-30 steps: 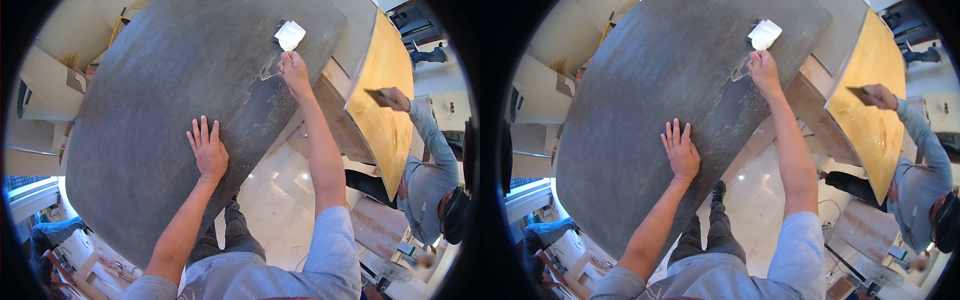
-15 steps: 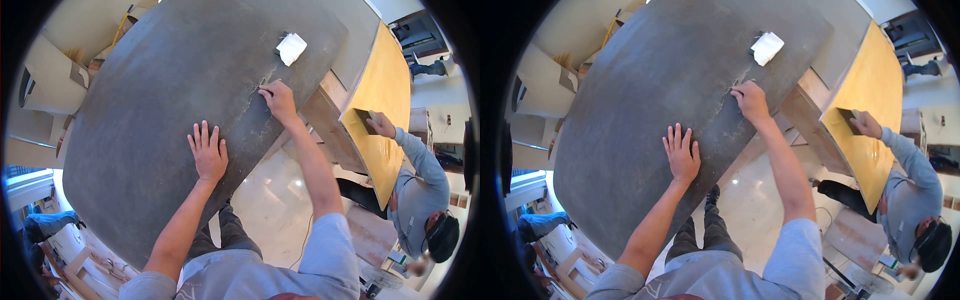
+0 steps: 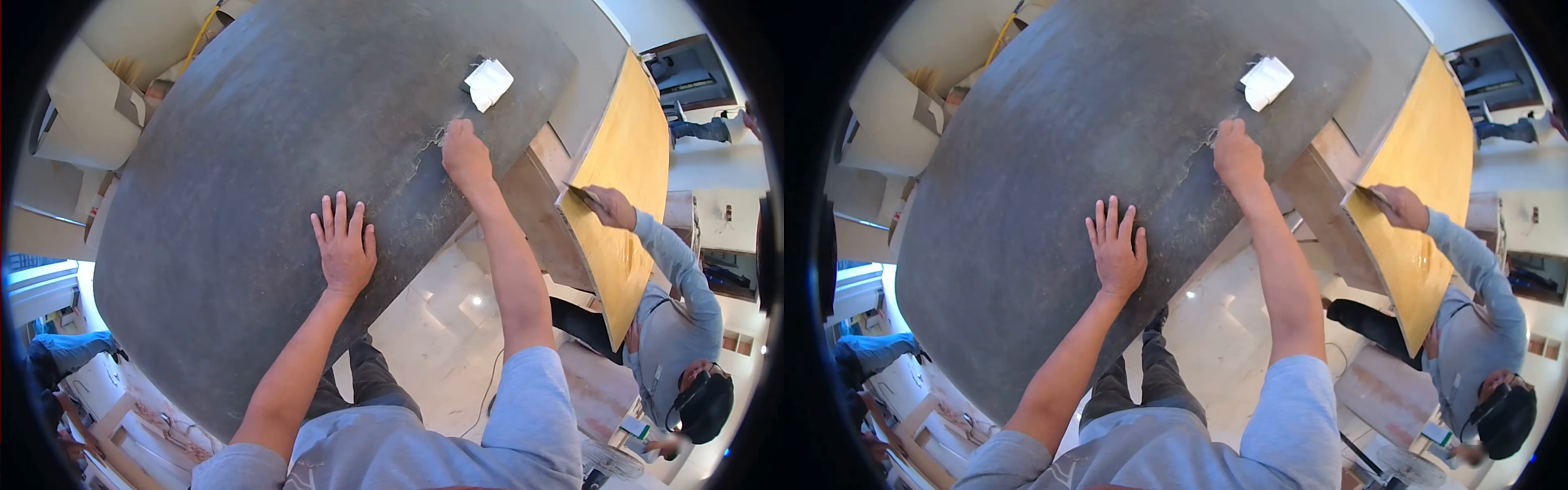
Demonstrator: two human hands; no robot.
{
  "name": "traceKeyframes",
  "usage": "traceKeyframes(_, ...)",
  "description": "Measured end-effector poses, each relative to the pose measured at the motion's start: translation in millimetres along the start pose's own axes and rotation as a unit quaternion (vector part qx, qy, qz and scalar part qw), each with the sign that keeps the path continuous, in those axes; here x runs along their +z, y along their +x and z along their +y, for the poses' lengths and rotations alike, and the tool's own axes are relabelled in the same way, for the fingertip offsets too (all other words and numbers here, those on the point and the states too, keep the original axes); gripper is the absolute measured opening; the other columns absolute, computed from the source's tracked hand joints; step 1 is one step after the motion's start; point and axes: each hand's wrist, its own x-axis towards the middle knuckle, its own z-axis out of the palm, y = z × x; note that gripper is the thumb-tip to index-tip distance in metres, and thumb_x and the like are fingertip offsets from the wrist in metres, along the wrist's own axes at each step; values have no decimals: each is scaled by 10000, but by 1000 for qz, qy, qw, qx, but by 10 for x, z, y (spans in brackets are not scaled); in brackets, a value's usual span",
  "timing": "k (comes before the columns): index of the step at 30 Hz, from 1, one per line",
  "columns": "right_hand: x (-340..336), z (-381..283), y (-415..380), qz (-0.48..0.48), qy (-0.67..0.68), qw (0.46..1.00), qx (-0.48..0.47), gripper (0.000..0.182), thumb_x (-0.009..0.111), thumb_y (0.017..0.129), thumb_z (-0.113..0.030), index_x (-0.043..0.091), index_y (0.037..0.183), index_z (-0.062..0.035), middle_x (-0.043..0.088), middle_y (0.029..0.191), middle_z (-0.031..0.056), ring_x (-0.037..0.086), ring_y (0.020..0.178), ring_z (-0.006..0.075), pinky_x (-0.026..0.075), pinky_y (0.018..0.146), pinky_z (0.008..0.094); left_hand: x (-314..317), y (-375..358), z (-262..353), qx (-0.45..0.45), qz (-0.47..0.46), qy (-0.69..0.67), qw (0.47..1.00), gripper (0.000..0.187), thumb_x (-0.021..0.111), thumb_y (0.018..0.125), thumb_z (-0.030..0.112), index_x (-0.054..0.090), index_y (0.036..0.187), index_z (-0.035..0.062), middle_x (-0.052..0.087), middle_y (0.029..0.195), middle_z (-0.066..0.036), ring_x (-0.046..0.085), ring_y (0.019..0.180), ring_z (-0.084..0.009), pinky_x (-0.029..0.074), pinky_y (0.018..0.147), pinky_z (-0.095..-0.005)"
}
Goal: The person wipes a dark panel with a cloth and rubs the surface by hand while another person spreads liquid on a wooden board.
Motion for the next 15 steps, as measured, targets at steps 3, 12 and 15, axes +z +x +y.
traceKeyframes(3, 21, 43, 93, 60, 73, 993, 69, 89, 528, 946, -97, 525, 979, -14, 622, 988, 233, 663, 842, 449, 543, 759, 540, -22, -30, -10, 1, -3, 1, 1000, 418, 592, 952, 217, 600, 1334, 48, 394, 1546, -213, 268, 1486, -420, 170, 1196, -615)
traceKeyframes(12, 45, 117, -124, 93, 345, 934, -20, 122, 641, 904, -26, 708, 1005, -16, 688, 963, 151, 676, 866, 313, 543, 789, 391, 3, 1, -5, 2, -7, 11, 1000, 427, 594, 952, 227, 595, 1340, 49, 388, 1550, -213, 266, 1487, -421, 173, 1194, -618)
traceKeyframes(15, 36, -2, -176, 124, 223, 963, -85, 120, 692, 854, -47, 769, 940, -76, 674, 963, 114, 642, 938, 314, 529, 837, 405, 3, -16, 0, 4, -5, 10, 1000, 424, 601, 947, 220, 595, 1335, 49, 386, 1552, -213, 266, 1486, -422, 172, 1196, -616)
